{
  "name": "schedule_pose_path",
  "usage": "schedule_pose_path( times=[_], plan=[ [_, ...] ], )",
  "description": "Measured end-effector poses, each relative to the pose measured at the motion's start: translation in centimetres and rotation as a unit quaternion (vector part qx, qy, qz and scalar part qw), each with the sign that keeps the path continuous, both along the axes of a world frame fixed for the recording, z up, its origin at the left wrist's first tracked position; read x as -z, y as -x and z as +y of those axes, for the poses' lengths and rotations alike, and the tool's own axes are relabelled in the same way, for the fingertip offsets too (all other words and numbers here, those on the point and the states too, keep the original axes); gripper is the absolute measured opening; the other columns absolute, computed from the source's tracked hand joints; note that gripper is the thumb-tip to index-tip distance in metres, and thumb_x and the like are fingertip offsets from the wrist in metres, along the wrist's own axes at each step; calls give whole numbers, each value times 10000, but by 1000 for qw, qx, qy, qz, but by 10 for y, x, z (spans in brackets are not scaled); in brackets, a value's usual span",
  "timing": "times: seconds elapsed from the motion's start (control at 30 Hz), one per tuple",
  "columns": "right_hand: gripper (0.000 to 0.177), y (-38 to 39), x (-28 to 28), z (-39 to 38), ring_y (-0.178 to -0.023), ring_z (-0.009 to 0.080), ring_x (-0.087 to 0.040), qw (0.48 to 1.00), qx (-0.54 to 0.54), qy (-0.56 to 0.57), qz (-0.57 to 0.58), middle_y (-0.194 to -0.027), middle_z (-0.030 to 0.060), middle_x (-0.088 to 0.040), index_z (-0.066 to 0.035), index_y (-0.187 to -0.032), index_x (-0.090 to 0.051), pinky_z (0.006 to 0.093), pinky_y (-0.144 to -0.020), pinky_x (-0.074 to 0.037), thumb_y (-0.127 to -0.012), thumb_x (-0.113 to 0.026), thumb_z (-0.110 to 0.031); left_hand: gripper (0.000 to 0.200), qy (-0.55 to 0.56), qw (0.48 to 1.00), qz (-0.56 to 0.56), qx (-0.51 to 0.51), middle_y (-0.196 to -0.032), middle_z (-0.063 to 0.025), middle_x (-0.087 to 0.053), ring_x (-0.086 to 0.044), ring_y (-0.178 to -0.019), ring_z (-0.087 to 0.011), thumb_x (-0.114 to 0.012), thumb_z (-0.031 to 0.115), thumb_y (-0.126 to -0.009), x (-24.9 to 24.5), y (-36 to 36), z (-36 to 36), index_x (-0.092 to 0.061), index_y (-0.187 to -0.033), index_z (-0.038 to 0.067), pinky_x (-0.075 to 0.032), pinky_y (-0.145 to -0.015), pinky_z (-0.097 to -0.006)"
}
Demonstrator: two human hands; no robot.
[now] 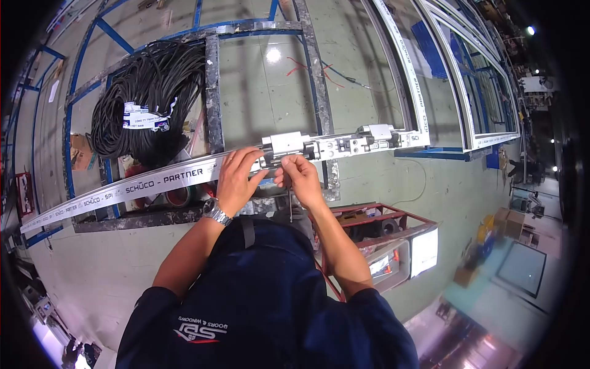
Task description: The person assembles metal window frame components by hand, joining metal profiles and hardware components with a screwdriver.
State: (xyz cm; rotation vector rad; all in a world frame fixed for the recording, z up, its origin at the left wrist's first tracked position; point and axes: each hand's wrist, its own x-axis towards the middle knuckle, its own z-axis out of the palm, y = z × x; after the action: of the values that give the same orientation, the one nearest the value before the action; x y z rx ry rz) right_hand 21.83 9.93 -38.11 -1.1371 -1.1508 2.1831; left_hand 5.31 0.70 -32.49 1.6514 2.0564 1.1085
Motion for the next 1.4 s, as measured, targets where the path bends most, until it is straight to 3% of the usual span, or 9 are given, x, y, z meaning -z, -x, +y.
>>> schedule_pose_path(
  times=[0.73, 1.07, 1.1, 1.17, 1.23, 1.27, 1.33, 1.4],
  plan=[
    [207, 5, 2, -5, -701, 106, -661, 999, -24, -31, -7, -829, 42, -681, -17, -1082, -647, 239, -625, -532, -1014, -588, -204, 319, -33, 998, -41, -43, -1102, -123, -682, -637, -1010, -333, -777, 66, -767, 7, -11, -5, -654, -1061, 41, -508, -864, -403],
    [238, 8, 5, -17, -760, 145, -683, 993, 13, -119, -15, -864, 89, -696, 34, -1081, -631, 291, -712, -582, -1013, -586, -190, 307, -50, 998, 29, -4, -1065, -104, -648, -607, -991, -335, -746, 110, -789, 14, 0, -9, -657, -1082, 80, -493, -853, -422],
    [268, 8, 9, -18, -778, 147, -680, 993, 24, -116, -6, -865, 92, -701, 45, -1072, -645, 295, -731, -579, -1015, -582, -209, 325, -33, 999, 29, 5, -1092, -102, -632, -595, -1017, -337, -736, 123, -799, 13, 1, -10, -648, -1109, 91, -490, -855, -432],
    [308, 2, 20, -18, -799, 129, -674, 970, -7, -222, -103, -872, 88, -717, 50, -1020, -691, 293, -754, -553, -1012, -580, -237, 346, 17, 999, 36, 17, -1246, -103, -572, -569, -1080, -349, -695, 154, -830, 17, 0, -14, -628, -1168, 125, -483, -876, -457],
    [316, 1, 14, -17, -834, 128, -674, 954, -33, -255, -155, -878, 86, -730, 51, -1016, -708, 295, -773, -547, -1006, -588, -241, 226, 6, 994, 104, 15, -1332, -106, -527, -576, -1075, -356, -643, 197, -871, 35, -2, -12, -682, -1089, 155, -483, -907, -469],
    [316, 1, 16, -17, -834, 135, -679, 954, -21, -260, -146, -893, 86, -731, 51, -1031, -710, 297, -778, -548, -1004, -591, -240, 175, 10, 993, 118, 3, -1332, -116, -523, -580, -1057, -364, -652, 216, -872, 21, -5, -10, -695, -1032, 162, -478, -898, -479],
    [272, 3, 16, -21, -825, 134, -679, 966, 8, -232, -112, -921, 89, -722, 47, -1077, -690, 290, -763, -561, -999, -601, -197, 142, 15, 994, 94, 57, -1286, -110, -539, -587, -1042, -347, -689, 215, -842, 9, -3, -7, -669, -967, 150, -473, -890, -484],
    [269, 8, -2, -27, -802, 141, -684, 980, 29, -181, -84, -907, 89, -711, 52, -1086, -673, 288, -720, -571, -1008, -588, -192, 103, -48, 989, 124, 67, -1176, -110, -592, -612, -1000, -329, -687, 192, -831, 13, 0, -1, -653, -902, 126, -491, -868, -465]
  ],
)
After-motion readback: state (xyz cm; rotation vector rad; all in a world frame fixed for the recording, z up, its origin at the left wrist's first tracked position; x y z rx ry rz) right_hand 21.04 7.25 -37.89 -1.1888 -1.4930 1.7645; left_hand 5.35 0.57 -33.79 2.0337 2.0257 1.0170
